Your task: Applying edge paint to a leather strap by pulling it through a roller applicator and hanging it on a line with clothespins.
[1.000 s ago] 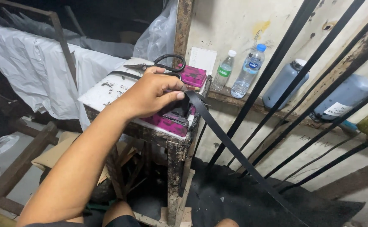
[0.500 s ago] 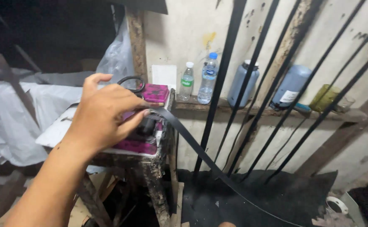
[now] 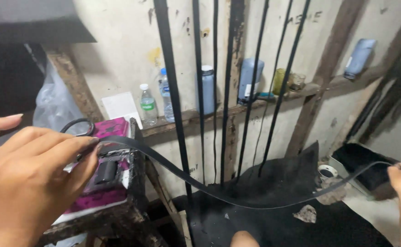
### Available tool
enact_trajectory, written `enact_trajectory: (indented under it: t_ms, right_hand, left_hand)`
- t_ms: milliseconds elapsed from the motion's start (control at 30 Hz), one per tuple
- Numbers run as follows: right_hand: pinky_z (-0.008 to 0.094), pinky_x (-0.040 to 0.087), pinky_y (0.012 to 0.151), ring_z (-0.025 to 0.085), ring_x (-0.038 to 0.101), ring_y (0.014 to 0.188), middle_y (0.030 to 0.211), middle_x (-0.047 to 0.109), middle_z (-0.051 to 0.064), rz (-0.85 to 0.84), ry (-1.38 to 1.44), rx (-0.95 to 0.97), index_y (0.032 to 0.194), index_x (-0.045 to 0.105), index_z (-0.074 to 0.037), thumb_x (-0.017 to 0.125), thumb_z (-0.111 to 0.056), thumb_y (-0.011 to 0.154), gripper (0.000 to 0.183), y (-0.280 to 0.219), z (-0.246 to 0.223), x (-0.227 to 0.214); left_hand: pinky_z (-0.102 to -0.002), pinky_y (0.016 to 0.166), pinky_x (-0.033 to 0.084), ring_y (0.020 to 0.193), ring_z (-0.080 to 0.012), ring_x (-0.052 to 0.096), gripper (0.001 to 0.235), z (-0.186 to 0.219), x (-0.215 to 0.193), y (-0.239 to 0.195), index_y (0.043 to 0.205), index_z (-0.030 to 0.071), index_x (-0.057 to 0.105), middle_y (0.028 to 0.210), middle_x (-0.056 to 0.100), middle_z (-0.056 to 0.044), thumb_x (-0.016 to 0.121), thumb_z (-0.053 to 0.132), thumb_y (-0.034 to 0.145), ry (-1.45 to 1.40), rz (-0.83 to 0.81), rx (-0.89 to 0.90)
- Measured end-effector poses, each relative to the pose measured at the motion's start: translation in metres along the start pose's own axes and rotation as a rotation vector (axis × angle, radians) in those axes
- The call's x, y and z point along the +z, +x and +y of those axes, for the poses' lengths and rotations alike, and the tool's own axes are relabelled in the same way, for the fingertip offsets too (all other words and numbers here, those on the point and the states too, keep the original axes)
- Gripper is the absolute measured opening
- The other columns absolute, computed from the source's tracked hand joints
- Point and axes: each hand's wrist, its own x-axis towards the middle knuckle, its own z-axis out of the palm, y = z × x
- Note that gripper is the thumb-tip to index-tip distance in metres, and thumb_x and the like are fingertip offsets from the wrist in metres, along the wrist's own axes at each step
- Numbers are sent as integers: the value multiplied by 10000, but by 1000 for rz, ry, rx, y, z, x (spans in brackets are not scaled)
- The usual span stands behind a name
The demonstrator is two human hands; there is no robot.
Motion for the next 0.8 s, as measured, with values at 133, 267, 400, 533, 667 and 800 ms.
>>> enact_trajectory:
  t_ms: [133, 267, 400, 533, 667, 800]
  right_hand:
    - [513, 400, 914, 297, 718, 1160, 1218, 814, -77, 29, -330, 75, 1072, 837, -453, 483, -454, 889, 398, -61, -38, -33]
    - [473, 399, 985, 322, 652, 1201, 1242, 792, -41, -12, -216, 93, 1110, 833, -406, 466, -419, 922, 413, -98, -65, -62]
    - [427, 393, 994, 299, 625, 1189, 1214, 791, 9, -109, -226, 88, 1144, 819, -381, 483, -381, 935, 396, -118, -74, -57]
    - [418, 382, 1038, 295, 594, 1232, 1241, 775, 51, -223, -164, 120, 1229, 792, -320, 441, -329, 1012, 413, -141, -81, -46]
    - [405, 366, 1084, 284, 594, 1266, 1194, 780, 57, -283, -175, 213, 1189, 801, -353, 496, -348, 970, 375, -157, -63, -4]
    - [405, 378, 1084, 273, 604, 1261, 1229, 767, 26, -406, -200, 254, 1195, 793, -329, 480, -317, 992, 374, -181, -62, 17]
  left_hand:
    - [-563, 1205, 440, 831, -202, 672, 119, 4, 7, 9, 912, 229, 754, 895, 746, 92, 837, 256, 993, -24, 8, 31]
    - [-435, 925, 477, 797, -289, 652, 43, -1, 37, 14, 978, 102, 782, 920, 758, -35, 816, 126, 988, -268, 61, 84]
    - [-436, 839, 499, 737, -293, 632, 58, 13, 48, 32, 918, 40, 760, 846, 715, -122, 795, 83, 932, -410, 15, 43]
    - [-457, 869, 519, 758, -300, 684, 121, 21, 61, 54, 922, 63, 763, 844, 737, -118, 730, 179, 915, -310, -65, 114]
    - [-381, 770, 475, 627, -234, 611, 75, 37, 89, 81, 844, 138, 753, 718, 699, -22, 756, 120, 917, -414, -43, 100]
    - [-515, 1052, 472, 769, -242, 655, 84, 59, 106, 113, 878, 247, 710, 759, 684, 76, 727, 327, 898, -152, -44, 231]
